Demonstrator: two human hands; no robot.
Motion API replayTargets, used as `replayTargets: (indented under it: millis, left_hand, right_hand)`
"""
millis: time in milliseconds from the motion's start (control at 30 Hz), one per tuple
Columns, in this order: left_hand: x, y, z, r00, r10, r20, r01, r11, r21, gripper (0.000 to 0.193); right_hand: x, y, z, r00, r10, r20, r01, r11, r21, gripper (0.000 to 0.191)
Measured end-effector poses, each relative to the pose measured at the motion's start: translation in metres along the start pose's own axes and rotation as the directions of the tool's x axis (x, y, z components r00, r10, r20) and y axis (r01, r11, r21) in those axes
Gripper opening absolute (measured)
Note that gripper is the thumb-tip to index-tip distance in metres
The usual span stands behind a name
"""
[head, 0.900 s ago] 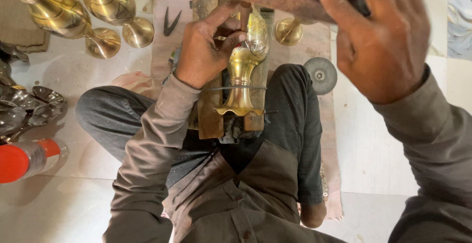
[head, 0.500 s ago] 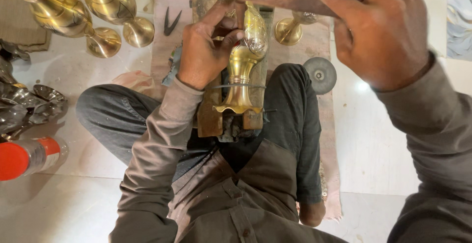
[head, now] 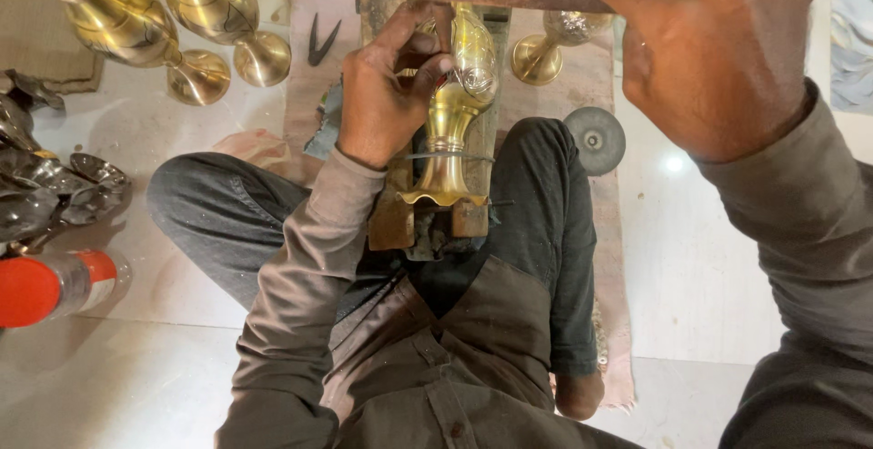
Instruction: The person sits on the floor with a brass vase clamped in a wooden fixture and decorates its surface by hand. They hold a small punch against the brass and strike it with a wooden mallet, working repeatedly over the vase's body to cut a decorative pattern, repositioning the punch between strikes.
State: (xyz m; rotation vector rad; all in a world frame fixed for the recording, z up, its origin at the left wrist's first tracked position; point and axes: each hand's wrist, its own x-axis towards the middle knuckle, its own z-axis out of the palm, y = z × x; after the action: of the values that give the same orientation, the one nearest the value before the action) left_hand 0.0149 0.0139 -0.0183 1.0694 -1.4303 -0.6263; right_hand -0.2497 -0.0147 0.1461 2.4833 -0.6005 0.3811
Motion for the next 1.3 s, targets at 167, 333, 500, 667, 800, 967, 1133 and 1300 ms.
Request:
replayTargets:
  millis: [167,333,500,667,800,967,1133,1300]
  left_hand:
    - [-0.003,0.000,0.002,0.999,-0.019,-0.039,0.019,1.000,-0.019,0.052]
    - [-0.011,-0.002,0.004,0.998,0.008,-0.059,-0.012,0.997,-0.077,0.050]
    - [-0.017,-0.003,0.006,0.995,-0.018,-0.099,0.012,0.998,-0.062,0.051]
    - [-0.020,-0.003,0.008,0.988,0.028,-0.150,-0.027,1.000,0.005,0.049]
    - [-0.024,-0.005,0.012,0.986,-0.037,-0.162,0.020,0.994,-0.105,0.048]
    - [-0.032,-0.004,0.017,0.968,0.090,-0.234,-0.100,0.995,-0.031,0.042]
    - [-0.030,-0.003,0.019,0.970,-0.008,-0.243,-0.005,0.998,-0.056,0.043]
    - [-0.032,-0.004,0.020,0.968,-0.021,-0.252,0.010,0.999,-0.044,0.043]
  right_hand:
    - [-0.005,-0.001,0.008,0.999,0.046,-0.027,-0.041,0.988,0.148,0.057]
    - [-0.010,0.002,0.012,0.999,-0.020,-0.039,0.020,1.000,-0.011,0.057]
    - [-0.004,0.002,0.012,0.998,-0.042,-0.043,0.039,0.997,-0.059,0.058]
    - [0.004,0.000,0.000,0.996,-0.090,-0.019,0.086,0.984,-0.155,0.059]
    - [0.010,-0.003,-0.010,0.993,-0.116,-0.003,0.112,0.965,-0.239,0.060]
    - [0.014,-0.012,-0.019,0.994,-0.112,0.017,0.112,0.959,-0.261,0.062]
    - [0.013,-0.012,-0.025,0.993,-0.105,0.049,0.113,0.974,-0.196,0.056]
    - [0.012,-0.016,-0.022,0.994,-0.106,0.034,0.111,0.978,-0.178,0.053]
